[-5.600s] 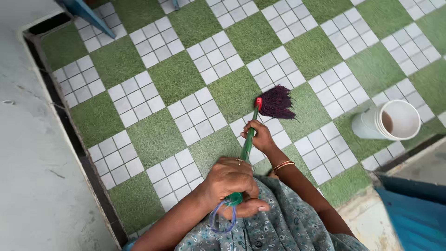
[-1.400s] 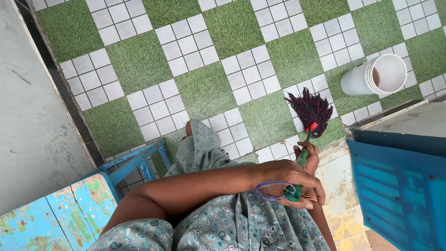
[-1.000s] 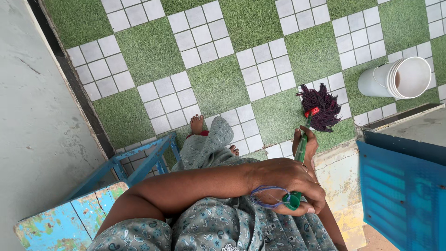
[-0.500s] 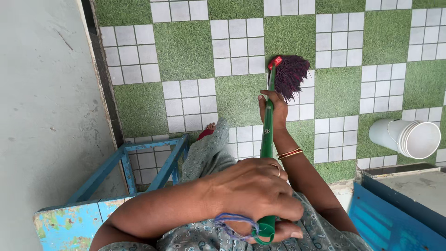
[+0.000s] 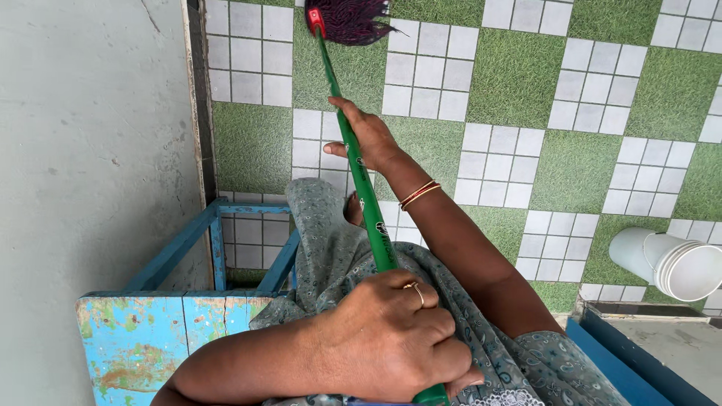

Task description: The person mops a tiled floor using a mop and a bucket of water.

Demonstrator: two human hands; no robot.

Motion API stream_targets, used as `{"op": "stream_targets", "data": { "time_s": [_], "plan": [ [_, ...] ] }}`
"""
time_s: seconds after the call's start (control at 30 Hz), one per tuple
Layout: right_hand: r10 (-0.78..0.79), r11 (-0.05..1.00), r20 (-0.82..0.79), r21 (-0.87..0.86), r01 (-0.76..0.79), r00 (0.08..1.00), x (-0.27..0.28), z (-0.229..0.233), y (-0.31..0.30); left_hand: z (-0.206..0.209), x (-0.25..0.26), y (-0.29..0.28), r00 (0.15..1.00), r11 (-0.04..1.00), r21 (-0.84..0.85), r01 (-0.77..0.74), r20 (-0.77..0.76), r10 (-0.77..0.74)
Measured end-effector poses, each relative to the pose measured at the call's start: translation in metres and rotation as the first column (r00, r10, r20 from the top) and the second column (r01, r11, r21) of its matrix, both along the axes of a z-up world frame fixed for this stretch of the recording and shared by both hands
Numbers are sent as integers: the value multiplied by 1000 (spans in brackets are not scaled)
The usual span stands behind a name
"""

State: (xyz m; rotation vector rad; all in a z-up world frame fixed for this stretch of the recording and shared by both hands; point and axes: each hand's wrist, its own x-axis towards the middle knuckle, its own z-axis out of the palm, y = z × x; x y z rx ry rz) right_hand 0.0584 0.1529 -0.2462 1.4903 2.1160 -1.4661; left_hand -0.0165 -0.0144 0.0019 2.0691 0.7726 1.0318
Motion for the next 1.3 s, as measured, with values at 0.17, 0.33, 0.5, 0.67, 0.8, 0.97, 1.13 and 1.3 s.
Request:
{"op": "stream_targets", "data": {
  "time_s": [0.17, 0.33, 0.5, 0.67, 0.8, 0.97, 1.13, 1.3],
  "plan": [
    [210, 963, -219, 216, -163, 953, -1, -8, -29, 4, 19, -12, 997, 997, 68, 31, 74, -36],
    [287, 926, -415, 352, -138, 863, 36, -19, -65, -7, 43, -31, 917, 930, 98, 354, 161, -365],
    [182, 955, -320, 285, -89, 930, 88, 10, -99, -8, 63, -51, 814, 868, 160, 470, 301, -497],
    [25, 897, -326, 425, 122, 945, 156, 22, -151, -10, 88, -78, 612, 745, 101, 659, 504, -610],
    [-134, 828, -319, 484, 283, 938, 212, 23, -219, -21, 102, -109, 468, 364, -297, 883, 491, -735],
    [-428, 710, -268, 491, 505, 863, 275, 24, -313, -19, 152, -133, 146, -242, -531, 812, 587, -796],
    [-701, 507, -260, 474, 720, 664, 326, 20, -411, 8, 218, -157, -118, -88, 236, 968, 118, -986],
    [-938, 177, -183, 476, 861, 294, 359, 10, -477, 31, 272, -174, -120, -106, 85, 991, 177, -977]
  ]
}}
